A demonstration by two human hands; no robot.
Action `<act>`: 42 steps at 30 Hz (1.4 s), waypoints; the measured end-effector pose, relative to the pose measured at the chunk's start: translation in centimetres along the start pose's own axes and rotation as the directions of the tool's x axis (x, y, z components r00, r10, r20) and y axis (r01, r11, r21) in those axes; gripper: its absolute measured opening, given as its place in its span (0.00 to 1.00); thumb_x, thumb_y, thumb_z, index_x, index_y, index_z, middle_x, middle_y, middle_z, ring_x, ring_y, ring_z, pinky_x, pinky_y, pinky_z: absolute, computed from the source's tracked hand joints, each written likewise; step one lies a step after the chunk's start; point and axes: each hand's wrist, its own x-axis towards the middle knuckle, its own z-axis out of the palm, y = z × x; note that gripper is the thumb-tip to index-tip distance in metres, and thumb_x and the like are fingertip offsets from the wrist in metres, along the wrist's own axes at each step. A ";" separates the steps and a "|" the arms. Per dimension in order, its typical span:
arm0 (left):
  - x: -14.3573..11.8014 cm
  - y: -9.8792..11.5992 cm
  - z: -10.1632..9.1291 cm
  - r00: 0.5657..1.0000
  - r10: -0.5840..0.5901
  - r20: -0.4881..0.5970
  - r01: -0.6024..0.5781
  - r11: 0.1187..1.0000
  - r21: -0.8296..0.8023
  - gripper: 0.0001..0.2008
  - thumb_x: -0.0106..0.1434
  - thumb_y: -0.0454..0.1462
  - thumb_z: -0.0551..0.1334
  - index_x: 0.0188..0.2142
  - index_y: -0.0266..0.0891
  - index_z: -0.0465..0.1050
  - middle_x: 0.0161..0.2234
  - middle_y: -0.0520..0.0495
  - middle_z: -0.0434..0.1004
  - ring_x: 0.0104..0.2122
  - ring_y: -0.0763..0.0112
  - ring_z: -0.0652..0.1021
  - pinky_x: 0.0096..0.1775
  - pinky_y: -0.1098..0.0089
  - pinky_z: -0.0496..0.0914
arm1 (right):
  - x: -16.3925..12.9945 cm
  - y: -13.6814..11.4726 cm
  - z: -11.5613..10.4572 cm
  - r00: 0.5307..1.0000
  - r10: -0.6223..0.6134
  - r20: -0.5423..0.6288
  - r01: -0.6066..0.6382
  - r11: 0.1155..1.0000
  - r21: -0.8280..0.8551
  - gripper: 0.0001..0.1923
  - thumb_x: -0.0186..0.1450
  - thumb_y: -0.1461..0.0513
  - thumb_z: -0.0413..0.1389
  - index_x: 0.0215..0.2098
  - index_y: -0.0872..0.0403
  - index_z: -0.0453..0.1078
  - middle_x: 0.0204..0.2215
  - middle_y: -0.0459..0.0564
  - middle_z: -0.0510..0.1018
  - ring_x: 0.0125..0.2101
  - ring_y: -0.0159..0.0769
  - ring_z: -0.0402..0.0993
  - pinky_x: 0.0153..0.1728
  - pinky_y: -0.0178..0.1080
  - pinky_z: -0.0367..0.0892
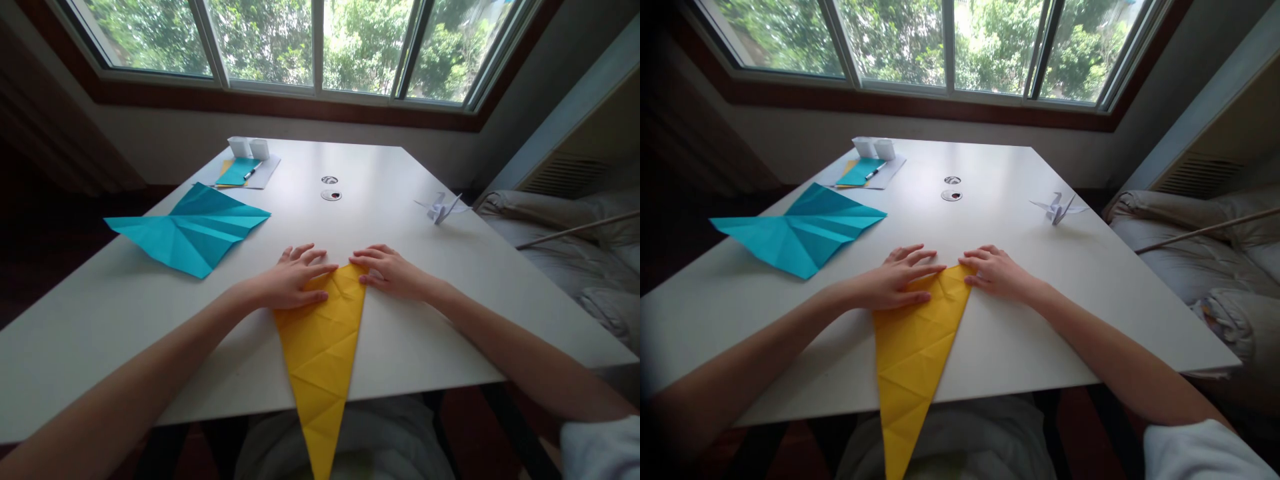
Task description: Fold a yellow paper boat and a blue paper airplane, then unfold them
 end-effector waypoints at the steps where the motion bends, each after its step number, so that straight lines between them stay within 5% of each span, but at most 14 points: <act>1: 0.0 0.0 -0.1 1.000 0.000 -0.004 0.000 1.000 -0.001 0.26 0.61 0.54 0.49 0.58 0.56 0.55 0.61 0.47 0.52 0.61 0.52 0.47 0.56 0.47 0.45 | 0.0 0.1 0.0 1.000 0.011 0.015 -0.011 1.000 0.002 0.20 0.63 0.55 0.51 0.52 0.50 0.65 0.49 0.54 0.70 0.49 0.43 0.63 0.49 0.47 0.60; 10: 0.0 -1.2 -0.1 0.989 -0.013 -0.149 0.009 1.000 -0.025 0.19 0.63 0.47 0.50 0.50 0.47 0.67 0.51 0.45 0.66 0.52 0.58 0.64 0.51 0.57 0.60 | -0.1 0.4 -0.9 0.964 0.249 0.093 -0.262 0.948 0.180 0.17 0.54 0.52 0.59 0.38 0.53 0.71 0.34 0.51 0.71 0.37 0.39 0.67 0.38 0.40 0.64; 19: 0.2 -1.6 -0.2 0.983 -0.054 -0.174 0.017 0.978 -0.209 0.21 0.60 0.49 0.53 0.48 0.43 0.69 0.50 0.42 0.68 0.50 0.58 0.67 0.49 0.60 0.64 | -0.3 0.8 -1.0 0.950 0.290 0.115 -0.309 0.822 0.479 0.12 0.53 0.57 0.58 0.33 0.53 0.65 0.27 0.44 0.72 0.27 0.30 0.68 0.28 0.34 0.64; 24: 0.2 -2.0 -0.5 0.963 -0.160 -0.217 0.028 0.859 -0.511 0.17 0.56 0.48 0.58 0.38 0.38 0.73 0.37 0.45 0.76 0.35 0.64 0.75 0.37 0.67 0.71 | -0.3 1.3 -1.3 0.942 0.321 0.098 -0.314 0.742 0.592 0.17 0.54 0.55 0.59 0.39 0.55 0.67 0.27 0.47 0.75 0.28 0.33 0.72 0.30 0.36 0.67; 29: 0.4 -2.7 -0.4 0.929 -0.307 -0.209 0.049 0.659 -0.750 0.17 0.51 0.46 0.64 0.37 0.37 0.73 0.33 0.46 0.77 0.33 0.65 0.77 0.34 0.67 0.73 | -0.6 2.3 -1.9 0.929 0.349 0.126 -0.345 0.685 0.642 0.14 0.53 0.55 0.59 0.34 0.56 0.71 0.29 0.50 0.78 0.31 0.37 0.75 0.34 0.38 0.69; 42: 0.5 -2.9 -0.2 0.867 -0.402 -0.295 0.013 0.609 -0.793 0.21 0.46 0.49 0.67 0.35 0.36 0.76 0.37 0.44 0.78 0.37 0.61 0.77 0.41 0.63 0.73 | -1.0 4.2 -2.7 0.915 0.393 0.089 -0.360 0.697 0.620 0.16 0.51 0.54 0.61 0.32 0.56 0.73 0.25 0.50 0.79 0.27 0.35 0.74 0.30 0.37 0.70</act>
